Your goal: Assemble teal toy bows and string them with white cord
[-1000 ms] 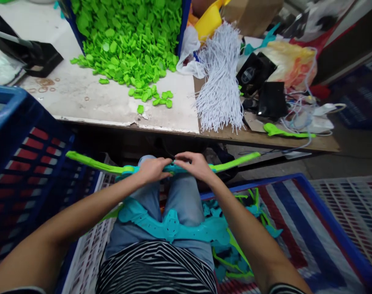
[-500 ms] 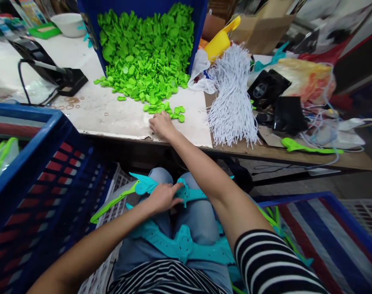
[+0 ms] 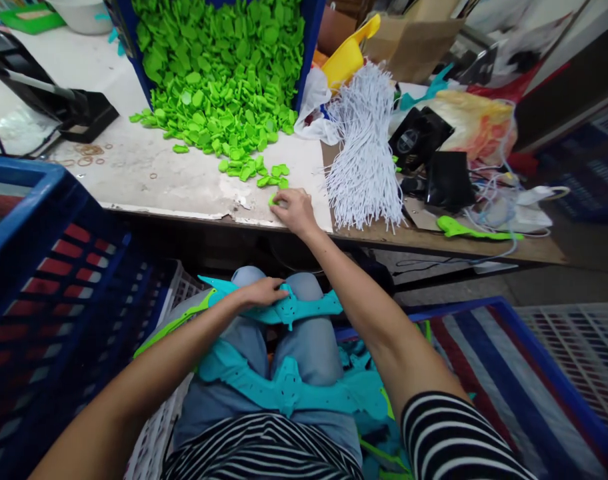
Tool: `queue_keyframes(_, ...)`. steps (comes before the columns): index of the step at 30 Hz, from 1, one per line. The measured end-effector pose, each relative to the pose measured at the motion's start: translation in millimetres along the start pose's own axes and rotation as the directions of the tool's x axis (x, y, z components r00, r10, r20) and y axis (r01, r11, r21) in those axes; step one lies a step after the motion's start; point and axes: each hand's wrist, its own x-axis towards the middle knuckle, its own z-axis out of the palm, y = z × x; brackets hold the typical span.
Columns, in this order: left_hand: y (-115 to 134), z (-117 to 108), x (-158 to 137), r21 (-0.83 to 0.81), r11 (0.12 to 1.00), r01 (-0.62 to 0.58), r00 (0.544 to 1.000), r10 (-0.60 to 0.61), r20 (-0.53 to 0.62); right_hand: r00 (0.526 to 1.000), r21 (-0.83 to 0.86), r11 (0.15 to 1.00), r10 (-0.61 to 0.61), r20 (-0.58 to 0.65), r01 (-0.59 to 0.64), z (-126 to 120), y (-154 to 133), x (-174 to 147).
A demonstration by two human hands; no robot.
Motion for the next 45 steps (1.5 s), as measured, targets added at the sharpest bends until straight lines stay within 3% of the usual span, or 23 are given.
queue_keyframes(4, -9.9, -4.8, 7.3, -0.132, 0.991, 0.024, 1.000, -0.023, 0.006, 0.983, 0.174, 0.967, -0.185, -0.012, 0.184, -20.8, -6.4, -57.9)
queue_keyframes(7, -14.2, -3.7, 8.4, -0.294, 0.951, 0.098, 0.995, -0.104, -0.004, 0.944, 0.232, 0.931, -0.313, 0.107, 0.283, -35.2, -5.1, -128.1)
queue_keyframes(11, -12.4, 0.1, 9.1, -0.459, 0.877, 0.143, 0.990, -0.128, 0.064, 0.926, 0.177, 0.950, -0.296, 0.236, 0.259, -34.1, 1.9, -198.8)
queue_keyframes(15, -9.3, 2.4, 8.4, -0.539, 0.832, 0.134, 0.991, -0.101, 0.092, 0.947, 0.125, 0.970, -0.231, 0.223, 0.207, -17.2, 7.3, -219.3)
queue_keyframes(20, -10.8, 0.0, 4.6, -0.535, 0.835, 0.133, 0.989, -0.074, 0.130, 0.965, 0.110, 0.974, -0.213, 0.154, 0.198, -3.0, 6.7, -220.1)
queue_keyframes(25, -14.6, 0.6, 2.0, -0.406, 0.913, 0.040, 0.991, 0.016, 0.133, 0.976, 0.093, 0.982, -0.177, 0.125, 0.166, -0.8, -1.8, -227.9)
queue_keyframes(29, -16.1, 6.4, 4.1, -0.305, 0.952, 0.031, 0.999, -0.025, 0.026, 0.996, 0.171, 0.983, 0.056, 0.066, -0.067, 2.9, -5.3, -230.9)
queue_keyframes(31, -14.6, 8.8, 5.0, -0.298, 0.954, 0.026, 1.000, -0.028, -0.003, 0.972, 0.184, 0.958, 0.201, 0.122, -0.221, 5.8, -2.1, -226.7)
queue_keyframes(34, -10.6, 10.9, 4.4, -0.299, 0.954, 0.041, 0.997, -0.056, -0.044, 0.908, 0.166, 0.926, 0.275, 0.316, -0.338, 7.1, 5.4, -216.9)
queue_keyframes(37, -8.2, 11.0, 3.0, -0.299, 0.954, 0.016, 0.997, -0.039, -0.073, 0.871, 0.154, 0.931, 0.239, 0.428, -0.331, -1.0, 9.6, -205.7)
queue_keyframes(40, -7.5, 9.7, 4.4, -0.219, 0.975, -0.041, 0.996, 0.023, -0.085, 0.873, 0.143, 0.966, 0.126, 0.471, -0.217, -18.3, 9.9, -178.5)
queue_keyframes(41, -6.6, 9.4, 5.1, -0.166, 0.985, -0.046, 0.995, 0.032, -0.090, 0.896, 0.135, 0.976, 0.096, 0.433, -0.170, -24.5, 9.3, -161.9)
queue_keyframes(43, -2.4, 10.7, 3.9, -0.025, 0.999, -0.039, 0.990, 0.035, -0.140, 0.968, 0.078, 0.993, 0.070, 0.241, -0.091, -34.7, 7.6, -116.4)
queue_keyframes(45, 4.4, 16.8, -4.0, 0.147, 0.988, -0.047, 0.955, 0.088, -0.285, 0.999, -0.039, 0.999, 0.038, 0.018, -0.037, -38.5, 6.2, -60.6)
